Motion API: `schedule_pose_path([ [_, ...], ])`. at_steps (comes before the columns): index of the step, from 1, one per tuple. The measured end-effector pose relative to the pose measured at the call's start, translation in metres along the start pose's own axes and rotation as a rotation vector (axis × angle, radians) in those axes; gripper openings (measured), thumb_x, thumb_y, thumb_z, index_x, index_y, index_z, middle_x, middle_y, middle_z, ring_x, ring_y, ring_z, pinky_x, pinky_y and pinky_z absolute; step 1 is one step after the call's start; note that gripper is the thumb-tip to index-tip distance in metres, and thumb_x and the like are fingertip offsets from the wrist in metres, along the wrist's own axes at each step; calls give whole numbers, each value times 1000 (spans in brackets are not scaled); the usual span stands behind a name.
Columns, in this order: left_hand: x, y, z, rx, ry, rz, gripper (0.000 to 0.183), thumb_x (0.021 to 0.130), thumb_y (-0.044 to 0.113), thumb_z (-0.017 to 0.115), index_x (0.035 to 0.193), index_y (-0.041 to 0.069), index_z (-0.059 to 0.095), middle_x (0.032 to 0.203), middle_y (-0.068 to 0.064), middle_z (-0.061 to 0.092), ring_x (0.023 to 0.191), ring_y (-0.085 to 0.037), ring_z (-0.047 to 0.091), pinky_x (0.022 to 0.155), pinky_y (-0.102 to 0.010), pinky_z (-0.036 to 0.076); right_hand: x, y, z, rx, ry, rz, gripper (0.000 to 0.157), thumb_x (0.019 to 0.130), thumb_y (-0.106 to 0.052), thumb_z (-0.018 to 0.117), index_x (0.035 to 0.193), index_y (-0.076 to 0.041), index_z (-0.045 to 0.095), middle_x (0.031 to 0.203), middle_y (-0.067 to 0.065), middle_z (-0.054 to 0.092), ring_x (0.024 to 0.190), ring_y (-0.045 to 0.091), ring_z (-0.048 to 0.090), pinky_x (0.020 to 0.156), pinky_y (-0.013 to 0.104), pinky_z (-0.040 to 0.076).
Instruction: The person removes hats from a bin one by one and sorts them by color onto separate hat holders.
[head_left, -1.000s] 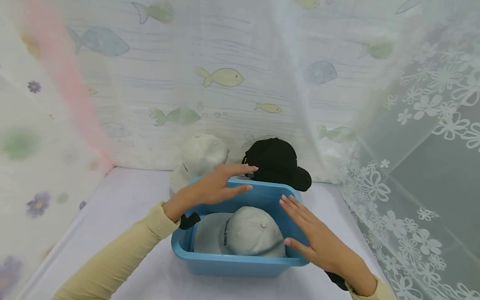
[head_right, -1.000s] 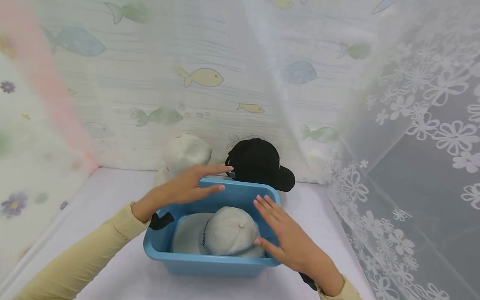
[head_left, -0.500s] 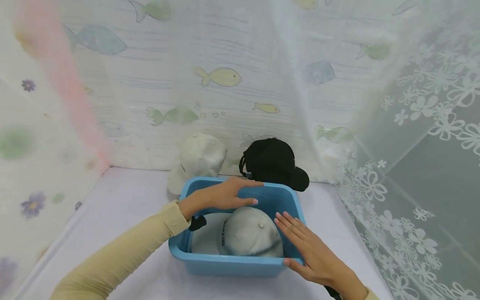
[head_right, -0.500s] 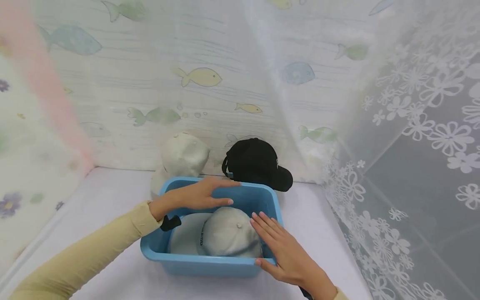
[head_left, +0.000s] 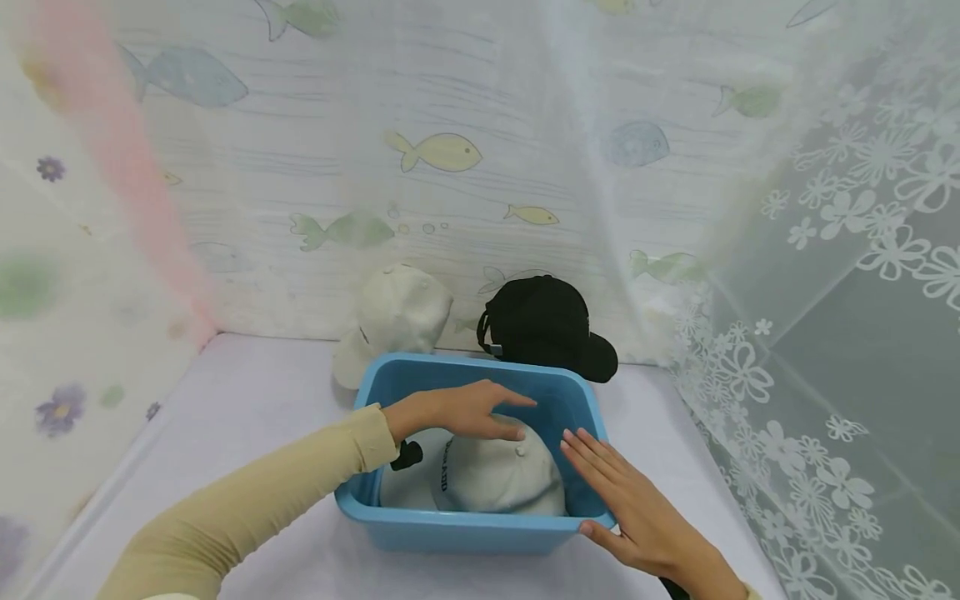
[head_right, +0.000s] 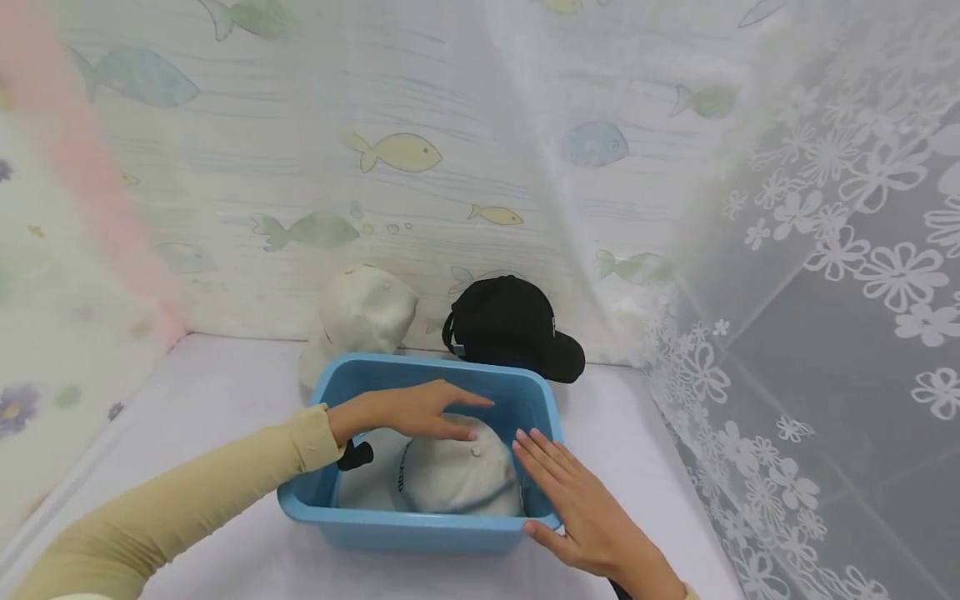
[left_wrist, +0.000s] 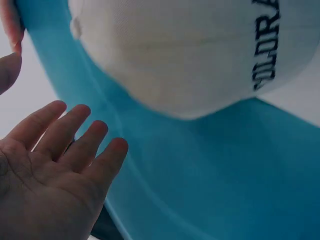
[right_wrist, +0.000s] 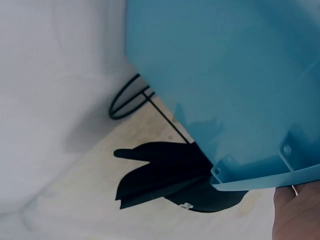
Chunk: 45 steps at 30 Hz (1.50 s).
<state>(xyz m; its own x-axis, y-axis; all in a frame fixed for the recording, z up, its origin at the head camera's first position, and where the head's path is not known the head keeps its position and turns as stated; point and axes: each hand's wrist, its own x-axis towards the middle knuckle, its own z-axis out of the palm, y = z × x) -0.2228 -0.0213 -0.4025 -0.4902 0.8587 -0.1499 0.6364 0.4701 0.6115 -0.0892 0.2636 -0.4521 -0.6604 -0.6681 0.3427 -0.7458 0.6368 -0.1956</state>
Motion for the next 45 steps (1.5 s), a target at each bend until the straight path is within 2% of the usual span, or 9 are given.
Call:
schedule_pose_path([
  [7,1,-1,7,32,-92,-113,64,100,37,64,154,8,44,156,-7,48,144,-23,45,117,-41,41,1,1,1,8,0,-4,72,105,-50,44,162,-9,27,168,6,28,156,26,21,126,22,5],
  [11,3,-3,14,70,-128,-104,69,98,38,66,154,6,42,159,-10,43,146,-24,41,118,-37,38,0,2,1,25,5,-8,70,105,-46,47,162,-10,28,167,7,29,155,28,23,126,22,5],
  [17,6,-7,30,128,-106,-83,81,94,40,72,156,3,37,163,-17,34,151,-30,34,121,-39,34,0,4,0,25,0,-27,67,106,-43,46,161,-9,28,167,7,30,155,29,24,126,23,8],
  [24,5,5,37,198,-100,-111,84,91,41,76,156,4,39,163,-13,36,151,-27,34,123,-39,31,1,6,-4,-6,-5,-41,67,107,-45,46,161,-9,29,167,7,30,154,28,26,126,23,9],
  [32,4,12,43,192,-76,-149,69,95,33,73,151,5,45,143,-8,60,128,-20,58,105,-31,49,-3,7,-6,-11,-4,-4,67,104,-38,53,161,-11,29,167,6,30,154,27,26,126,21,7],
  [35,5,11,44,180,-33,-127,54,97,27,71,143,5,54,130,-8,67,112,-21,65,89,-28,55,-3,7,-6,-12,-3,0,67,104,-38,53,161,-12,29,167,6,30,154,27,26,126,21,7],
  [39,5,9,45,142,14,-83,27,98,17,70,121,5,66,98,-7,70,76,-17,65,60,-24,47,-2,8,-5,-13,-7,-7,68,104,-40,52,161,-11,29,167,7,29,154,28,27,126,21,8],
  [42,5,8,45,138,30,-59,18,98,15,70,112,5,69,83,-6,66,64,-13,58,54,-21,39,-3,9,-4,-14,-5,-10,68,105,-41,51,161,-11,29,167,7,29,154,28,27,126,22,9],
  [45,5,10,42,137,41,-45,14,97,14,70,108,5,72,77,-5,63,62,-12,56,55,-19,36,-3,9,-4,-13,2,-9,68,105,-40,51,161,-10,29,167,8,30,154,27,27,126,22,9],
])
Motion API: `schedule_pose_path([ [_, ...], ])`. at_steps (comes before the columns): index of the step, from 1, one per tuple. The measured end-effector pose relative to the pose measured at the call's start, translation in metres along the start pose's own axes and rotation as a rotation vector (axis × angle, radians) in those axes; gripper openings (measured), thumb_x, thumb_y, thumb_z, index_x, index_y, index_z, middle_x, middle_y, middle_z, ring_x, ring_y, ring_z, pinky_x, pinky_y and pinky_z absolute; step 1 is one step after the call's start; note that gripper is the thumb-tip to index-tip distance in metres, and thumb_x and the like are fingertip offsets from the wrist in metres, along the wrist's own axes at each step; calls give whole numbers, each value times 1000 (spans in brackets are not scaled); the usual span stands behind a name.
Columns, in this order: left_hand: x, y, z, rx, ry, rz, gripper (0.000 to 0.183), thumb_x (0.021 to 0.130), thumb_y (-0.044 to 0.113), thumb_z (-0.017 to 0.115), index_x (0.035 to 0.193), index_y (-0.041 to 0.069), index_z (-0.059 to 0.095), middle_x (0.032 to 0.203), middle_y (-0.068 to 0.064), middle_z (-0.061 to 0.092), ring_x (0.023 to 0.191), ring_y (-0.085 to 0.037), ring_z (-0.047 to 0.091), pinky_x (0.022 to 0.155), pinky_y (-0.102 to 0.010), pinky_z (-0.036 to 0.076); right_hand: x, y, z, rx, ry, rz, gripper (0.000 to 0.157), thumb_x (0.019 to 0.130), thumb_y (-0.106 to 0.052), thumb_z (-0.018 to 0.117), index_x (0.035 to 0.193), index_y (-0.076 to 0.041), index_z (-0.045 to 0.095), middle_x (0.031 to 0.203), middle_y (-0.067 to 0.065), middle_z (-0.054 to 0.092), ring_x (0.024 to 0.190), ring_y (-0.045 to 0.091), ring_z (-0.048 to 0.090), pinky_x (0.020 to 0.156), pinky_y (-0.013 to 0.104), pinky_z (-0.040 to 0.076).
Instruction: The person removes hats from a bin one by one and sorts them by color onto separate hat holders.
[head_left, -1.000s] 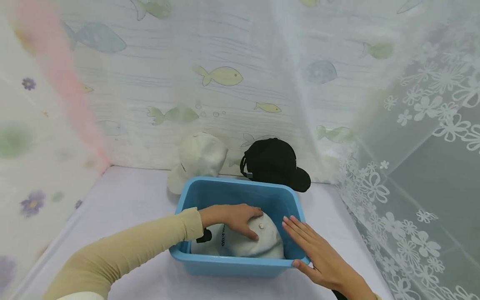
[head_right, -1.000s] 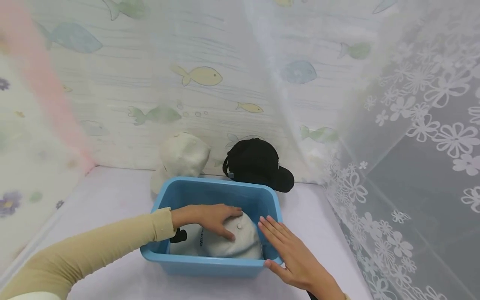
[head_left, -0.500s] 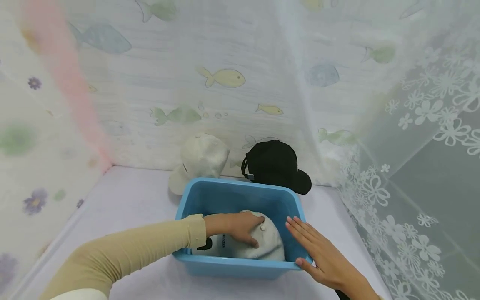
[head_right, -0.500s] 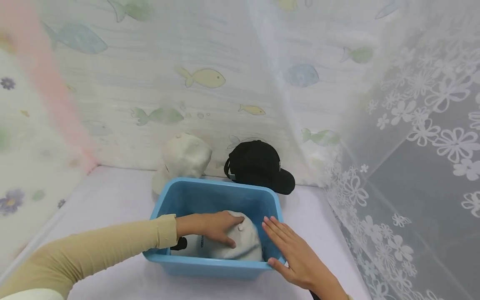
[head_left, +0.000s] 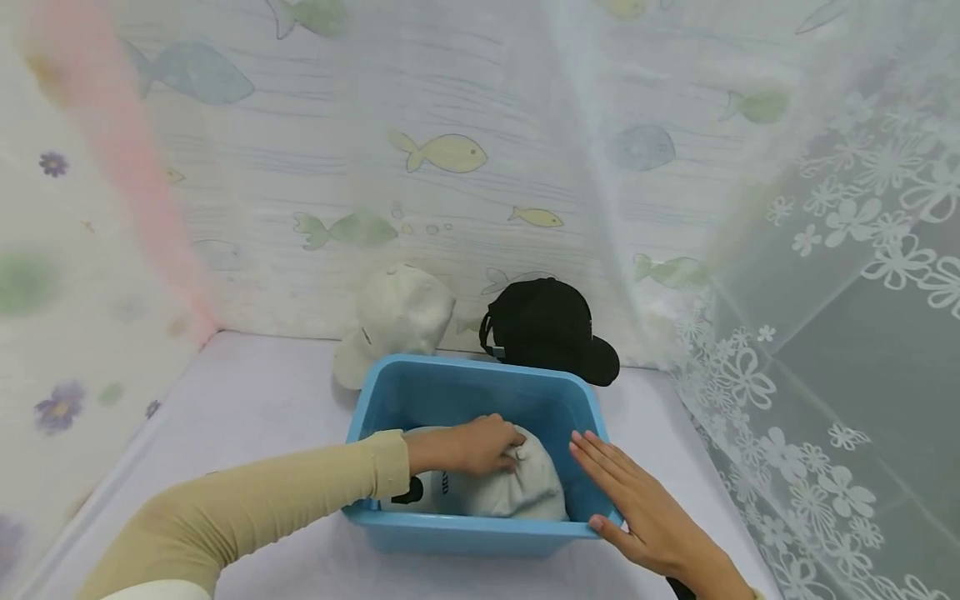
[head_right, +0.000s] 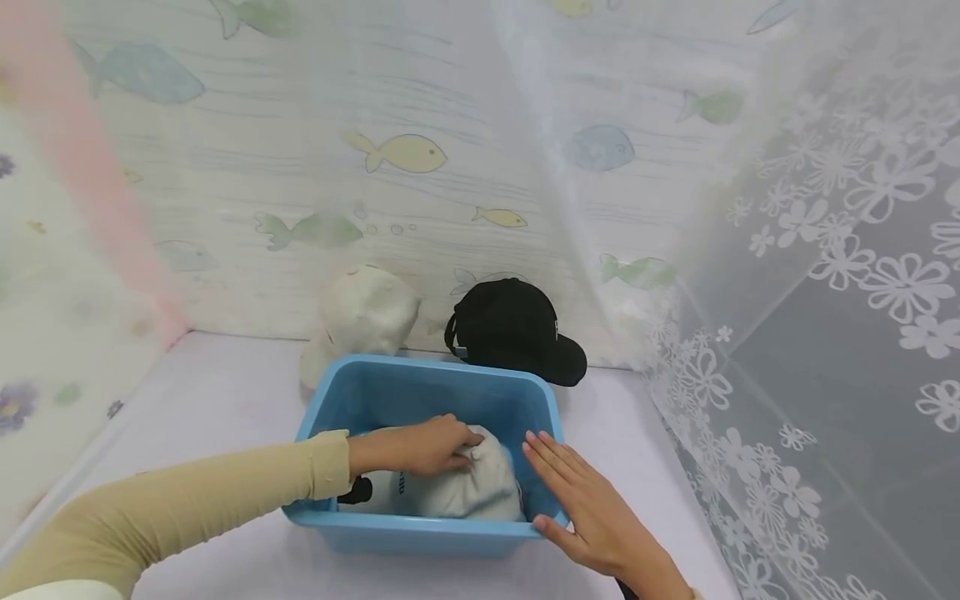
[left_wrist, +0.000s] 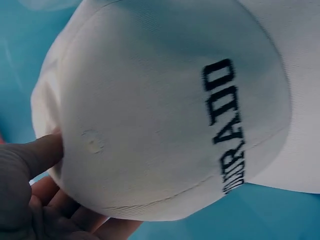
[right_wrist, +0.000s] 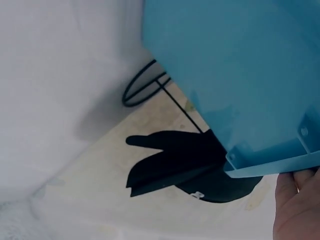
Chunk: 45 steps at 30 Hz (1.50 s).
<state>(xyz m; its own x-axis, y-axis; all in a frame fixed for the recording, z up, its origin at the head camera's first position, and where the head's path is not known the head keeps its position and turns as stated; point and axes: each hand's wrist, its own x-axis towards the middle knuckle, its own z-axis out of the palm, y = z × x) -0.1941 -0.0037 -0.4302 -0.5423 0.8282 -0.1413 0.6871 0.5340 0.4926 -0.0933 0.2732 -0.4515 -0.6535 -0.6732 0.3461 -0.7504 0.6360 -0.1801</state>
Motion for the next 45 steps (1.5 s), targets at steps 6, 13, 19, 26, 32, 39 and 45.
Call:
schedule_pose_path([
  [6,-5,-2,-12,-33,-14,26,12,100,9,64,103,3,74,80,-11,67,66,-15,62,56,-18,40,2,2,1,2,4,6,67,105,-41,50,161,-10,29,166,8,31,154,27,26,126,22,9],
  [13,-12,-10,-25,-96,-41,41,16,102,7,60,106,3,75,72,-4,60,61,-8,48,57,-19,36,2,3,2,12,6,-25,71,105,-49,45,159,-6,32,165,10,33,155,26,26,126,22,8],
  [19,-21,-11,-41,-144,-16,56,16,103,8,60,104,4,75,66,6,46,59,-4,38,56,-18,32,2,8,1,35,16,-38,76,104,-56,44,156,0,36,162,17,37,154,27,26,126,22,9],
  [26,-35,-9,-58,-221,86,92,14,102,10,62,95,8,74,61,8,42,56,-4,38,56,-18,33,0,13,-1,98,13,40,77,101,-51,54,159,-6,32,164,12,34,155,22,23,124,16,8],
  [32,-49,-10,-65,-308,177,93,13,101,11,64,94,11,74,60,8,38,57,-4,39,59,-19,34,-1,14,0,107,29,25,76,102,-50,52,159,-4,32,165,12,34,155,24,24,124,17,9],
  [39,-61,-14,-68,-382,256,78,13,98,11,68,106,11,78,83,5,71,68,-5,53,64,-20,44,-4,14,2,123,35,26,76,103,-51,49,158,-2,33,163,15,36,156,24,23,124,16,9],
  [45,-66,-16,-70,-511,354,44,21,95,9,72,115,7,77,105,-2,77,85,-8,70,76,-24,58,-5,13,5,126,39,51,75,104,-54,45,159,-4,33,163,15,35,156,24,22,124,16,8],
])
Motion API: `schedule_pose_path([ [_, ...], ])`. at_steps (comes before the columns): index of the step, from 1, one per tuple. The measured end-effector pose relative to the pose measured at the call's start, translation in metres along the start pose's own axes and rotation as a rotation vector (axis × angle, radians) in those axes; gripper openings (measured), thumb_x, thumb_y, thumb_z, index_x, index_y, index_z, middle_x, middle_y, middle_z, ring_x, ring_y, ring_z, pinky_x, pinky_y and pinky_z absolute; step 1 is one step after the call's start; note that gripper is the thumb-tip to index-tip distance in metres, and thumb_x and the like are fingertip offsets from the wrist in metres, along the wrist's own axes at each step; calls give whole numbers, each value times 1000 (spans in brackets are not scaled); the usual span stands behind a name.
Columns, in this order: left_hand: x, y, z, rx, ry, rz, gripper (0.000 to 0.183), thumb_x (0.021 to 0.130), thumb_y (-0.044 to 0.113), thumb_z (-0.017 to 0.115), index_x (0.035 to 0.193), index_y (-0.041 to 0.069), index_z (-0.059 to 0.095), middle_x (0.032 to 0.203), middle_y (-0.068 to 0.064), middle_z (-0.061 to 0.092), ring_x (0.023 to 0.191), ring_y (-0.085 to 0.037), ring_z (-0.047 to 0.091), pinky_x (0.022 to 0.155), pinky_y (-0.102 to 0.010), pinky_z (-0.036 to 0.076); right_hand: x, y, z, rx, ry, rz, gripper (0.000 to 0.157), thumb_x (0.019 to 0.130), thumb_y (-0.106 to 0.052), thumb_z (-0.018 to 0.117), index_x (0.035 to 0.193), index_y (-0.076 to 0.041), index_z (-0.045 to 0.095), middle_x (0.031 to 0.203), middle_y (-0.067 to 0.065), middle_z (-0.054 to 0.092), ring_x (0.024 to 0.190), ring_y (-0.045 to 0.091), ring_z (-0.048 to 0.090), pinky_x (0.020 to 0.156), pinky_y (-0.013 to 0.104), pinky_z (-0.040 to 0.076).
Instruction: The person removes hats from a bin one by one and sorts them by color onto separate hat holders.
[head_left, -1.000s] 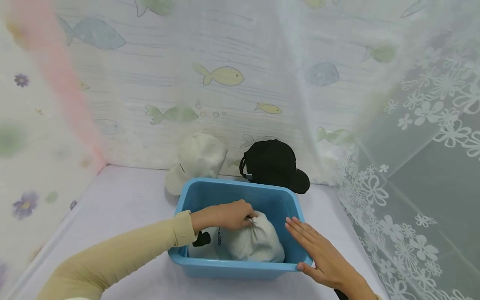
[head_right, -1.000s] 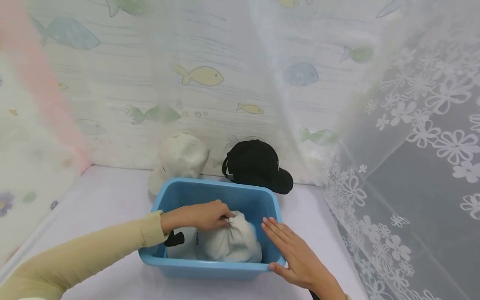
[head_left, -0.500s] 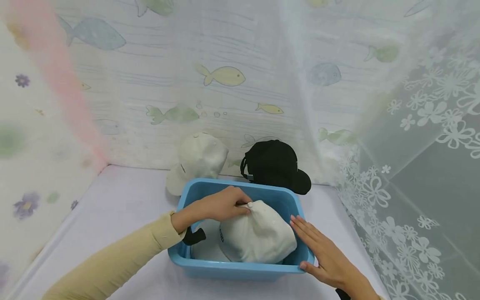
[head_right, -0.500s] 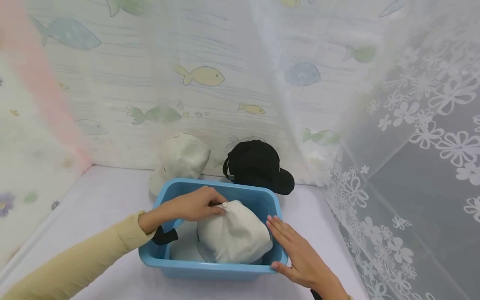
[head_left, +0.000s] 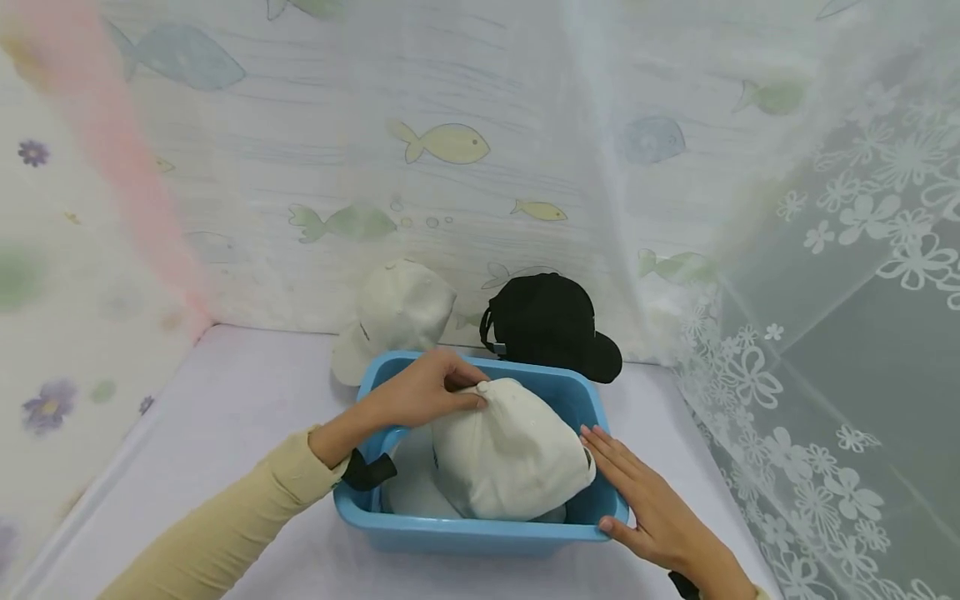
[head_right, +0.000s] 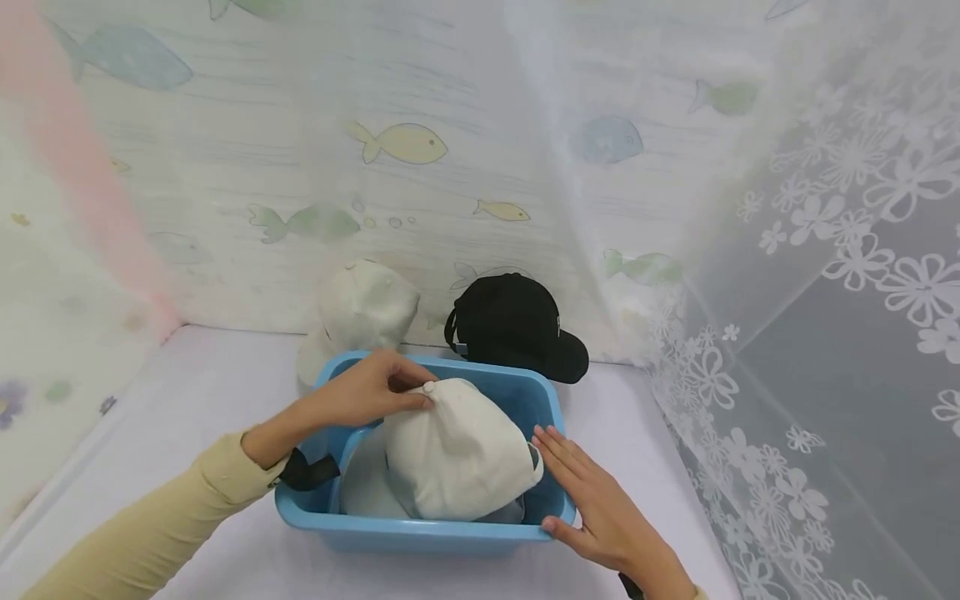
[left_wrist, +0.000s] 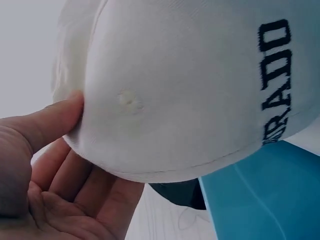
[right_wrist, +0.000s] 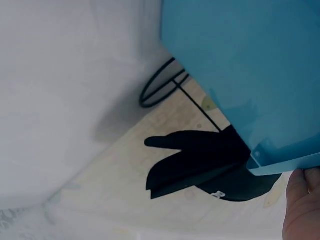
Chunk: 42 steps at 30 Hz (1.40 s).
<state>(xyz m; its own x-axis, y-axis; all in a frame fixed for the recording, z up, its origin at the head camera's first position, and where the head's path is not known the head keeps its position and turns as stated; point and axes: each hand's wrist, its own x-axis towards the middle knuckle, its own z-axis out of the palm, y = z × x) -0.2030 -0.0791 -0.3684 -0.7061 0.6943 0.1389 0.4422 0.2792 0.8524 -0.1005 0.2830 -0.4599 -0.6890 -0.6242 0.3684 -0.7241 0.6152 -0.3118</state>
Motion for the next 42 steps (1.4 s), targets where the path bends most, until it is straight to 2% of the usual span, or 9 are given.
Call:
schedule_pose_path([
  [5,-1,1,-7,-83,55,-10,26,94,10,73,120,4,75,110,-6,76,92,-13,72,79,-29,60,-2,1,2,15,15,-6,74,104,-53,47,160,-7,31,164,15,35,156,24,22,124,16,9],
  [8,-1,5,-15,-108,81,21,28,95,8,72,122,1,73,114,-12,75,95,-18,73,80,-31,61,-2,2,3,12,30,-29,74,103,-51,50,159,-5,33,164,14,34,156,25,23,124,18,10],
  [13,-1,18,-30,-113,118,96,30,95,1,69,124,-6,70,117,-19,73,100,-24,74,83,-32,61,0,2,2,13,34,-41,73,104,-51,47,159,-4,33,166,13,31,156,25,23,124,17,11],
  [19,-3,37,-51,-83,174,137,32,96,0,67,128,-4,68,118,-17,73,102,-22,73,83,-29,60,4,2,2,15,22,-45,74,105,-53,42,159,-4,31,165,12,32,155,29,24,125,18,10],
  [25,-4,65,-73,32,209,136,32,97,1,65,130,-1,68,121,-15,73,103,-21,73,83,-27,60,3,2,2,44,21,-40,72,103,-45,51,158,-2,33,163,16,35,155,26,23,124,16,10],
  [29,-7,84,-90,180,248,143,32,97,1,66,128,1,69,122,-14,72,104,-21,72,84,-27,59,2,2,2,42,24,-41,72,102,-42,55,158,-2,33,164,14,35,155,26,23,124,17,10],
  [32,-9,93,-104,293,298,154,32,97,-1,66,128,1,70,124,-15,72,108,-23,71,87,-31,59,1,2,2,31,26,-34,72,102,-44,54,159,-5,32,165,11,33,155,26,24,124,17,9],
  [37,-8,90,-128,403,387,145,31,97,-4,64,128,-3,68,128,-22,68,118,-33,67,96,-44,57,1,2,3,33,33,-35,72,104,-48,48,159,-5,32,165,11,33,155,26,24,124,16,9],
  [42,5,64,-151,451,403,136,30,97,-4,64,127,-5,68,129,-24,66,120,-36,65,98,-44,55,1,2,3,35,36,-38,71,105,-49,46,159,-5,32,165,11,33,155,27,24,124,17,10],
])
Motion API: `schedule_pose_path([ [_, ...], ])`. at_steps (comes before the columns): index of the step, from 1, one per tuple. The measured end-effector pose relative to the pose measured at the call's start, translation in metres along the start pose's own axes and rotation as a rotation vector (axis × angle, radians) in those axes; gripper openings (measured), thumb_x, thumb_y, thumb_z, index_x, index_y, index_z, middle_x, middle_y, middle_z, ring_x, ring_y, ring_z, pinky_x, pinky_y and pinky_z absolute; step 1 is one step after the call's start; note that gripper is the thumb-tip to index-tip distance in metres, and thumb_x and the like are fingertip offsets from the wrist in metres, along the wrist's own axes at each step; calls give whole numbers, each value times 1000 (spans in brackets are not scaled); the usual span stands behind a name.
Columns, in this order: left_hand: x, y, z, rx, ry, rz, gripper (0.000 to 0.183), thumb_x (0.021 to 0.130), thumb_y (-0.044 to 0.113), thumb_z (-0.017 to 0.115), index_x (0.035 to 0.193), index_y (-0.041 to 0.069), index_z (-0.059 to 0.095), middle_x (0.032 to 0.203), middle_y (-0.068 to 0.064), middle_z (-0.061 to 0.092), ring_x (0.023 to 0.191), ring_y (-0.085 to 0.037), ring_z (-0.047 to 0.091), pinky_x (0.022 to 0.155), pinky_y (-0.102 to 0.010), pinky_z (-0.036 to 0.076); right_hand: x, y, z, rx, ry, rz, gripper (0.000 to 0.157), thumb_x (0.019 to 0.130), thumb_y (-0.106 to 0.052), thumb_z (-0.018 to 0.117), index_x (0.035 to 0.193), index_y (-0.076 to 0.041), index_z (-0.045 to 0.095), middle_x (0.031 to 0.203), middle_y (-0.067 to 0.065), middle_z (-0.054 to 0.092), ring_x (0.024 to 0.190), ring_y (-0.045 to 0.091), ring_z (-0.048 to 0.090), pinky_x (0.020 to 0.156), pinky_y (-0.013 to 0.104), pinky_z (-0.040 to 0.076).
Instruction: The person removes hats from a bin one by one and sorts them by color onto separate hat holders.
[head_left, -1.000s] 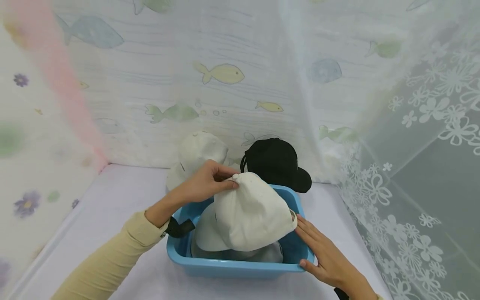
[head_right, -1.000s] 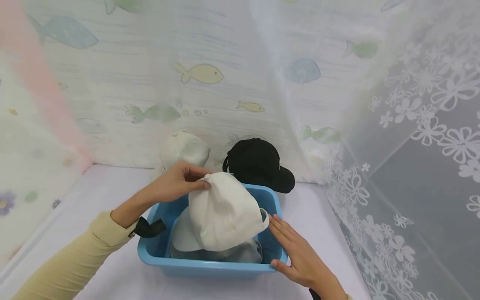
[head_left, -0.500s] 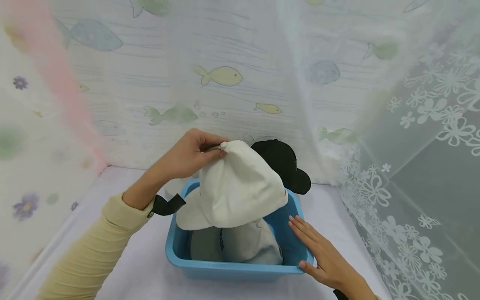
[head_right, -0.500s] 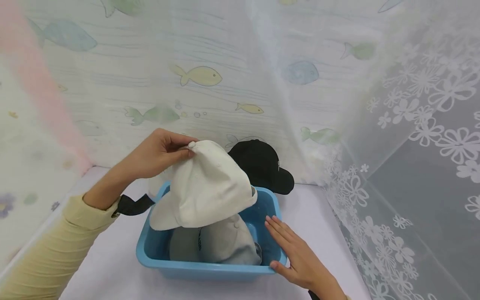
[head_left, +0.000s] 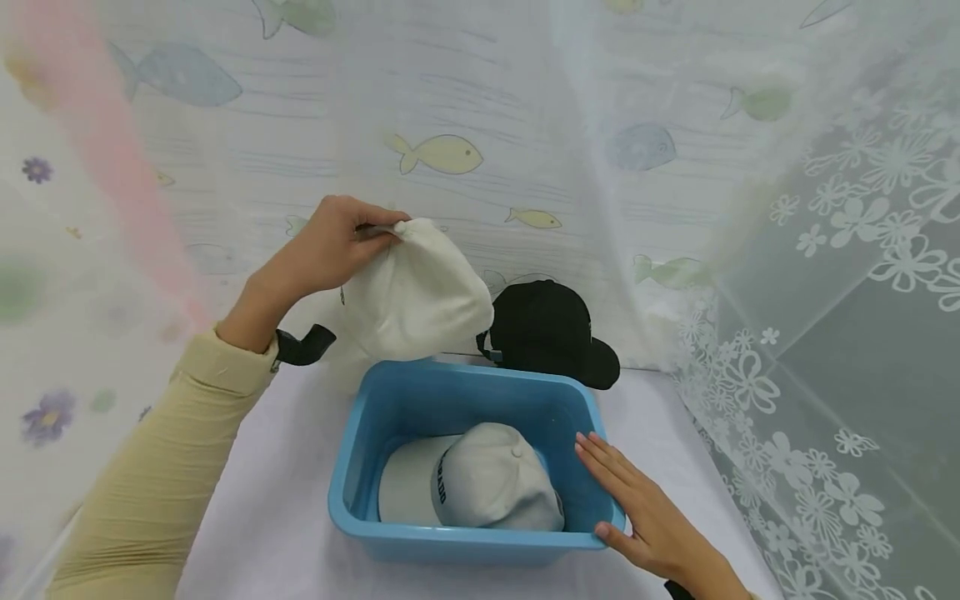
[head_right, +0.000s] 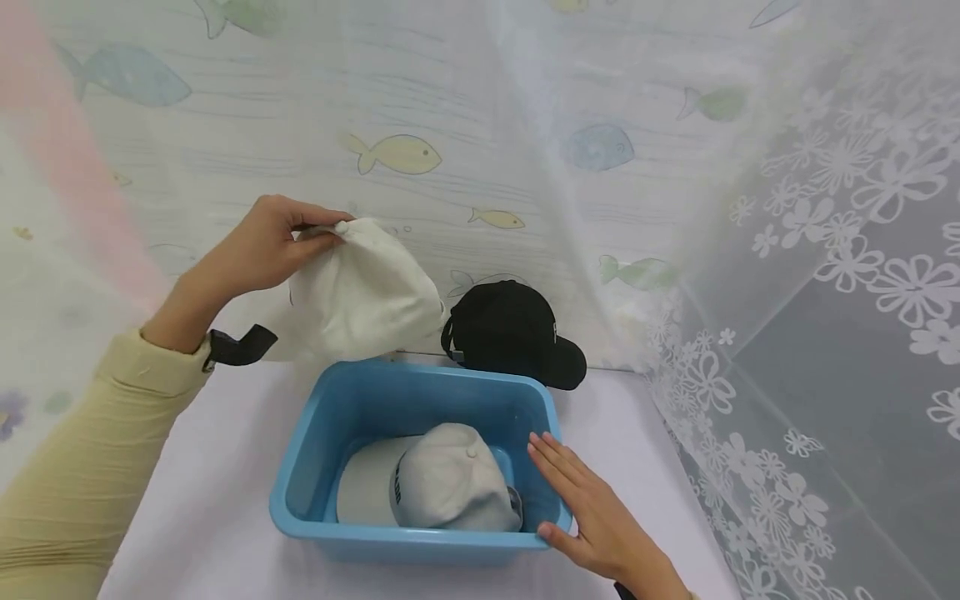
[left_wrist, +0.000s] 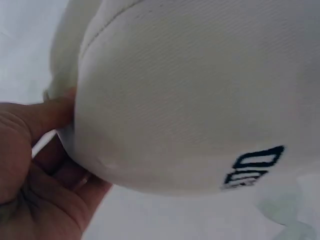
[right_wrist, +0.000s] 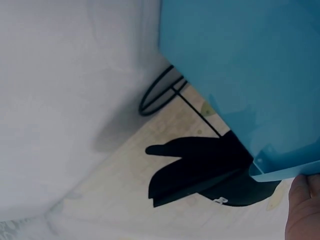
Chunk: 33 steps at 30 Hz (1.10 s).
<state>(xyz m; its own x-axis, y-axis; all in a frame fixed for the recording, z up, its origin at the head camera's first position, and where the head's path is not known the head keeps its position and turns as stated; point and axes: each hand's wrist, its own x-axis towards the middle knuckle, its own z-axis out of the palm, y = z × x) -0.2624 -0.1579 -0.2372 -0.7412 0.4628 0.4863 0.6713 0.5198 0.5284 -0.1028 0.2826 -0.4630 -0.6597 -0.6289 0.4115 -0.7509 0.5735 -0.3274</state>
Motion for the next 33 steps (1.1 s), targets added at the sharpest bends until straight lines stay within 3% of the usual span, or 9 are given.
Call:
schedule_pose_path([
  [6,14,-51,14,0,14,-20,30,98,-1,64,127,-2,69,129,-23,67,118,-36,65,98,-47,54,-2,1,-2,9,0,0,71,105,-50,45,159,-4,32,165,12,34,155,26,23,124,17,10],
  [12,19,-83,35,-74,45,-139,31,99,-2,61,130,-3,67,134,-25,63,128,-39,59,105,-51,50,-4,1,-2,21,2,-3,71,106,-49,45,159,-4,33,164,12,34,155,26,23,124,16,10],
  [19,13,-105,55,-120,-1,-203,33,98,3,66,130,-1,67,133,-24,64,120,-36,64,99,-47,54,-4,0,-1,27,4,-5,71,105,-49,46,159,-4,33,164,12,34,155,27,24,124,16,10],
  [26,3,-122,69,-182,3,-249,35,97,11,71,131,4,68,138,-21,62,128,-35,58,106,-50,49,-3,0,0,45,2,-12,71,105,-48,46,158,-4,33,164,12,34,155,26,23,124,16,11],
  [33,-2,-136,72,-207,-31,-306,42,100,25,68,138,7,64,148,-17,55,137,-34,50,109,-52,45,0,2,1,51,20,-39,70,105,-46,46,157,-1,35,163,14,36,155,28,25,124,18,12],
])
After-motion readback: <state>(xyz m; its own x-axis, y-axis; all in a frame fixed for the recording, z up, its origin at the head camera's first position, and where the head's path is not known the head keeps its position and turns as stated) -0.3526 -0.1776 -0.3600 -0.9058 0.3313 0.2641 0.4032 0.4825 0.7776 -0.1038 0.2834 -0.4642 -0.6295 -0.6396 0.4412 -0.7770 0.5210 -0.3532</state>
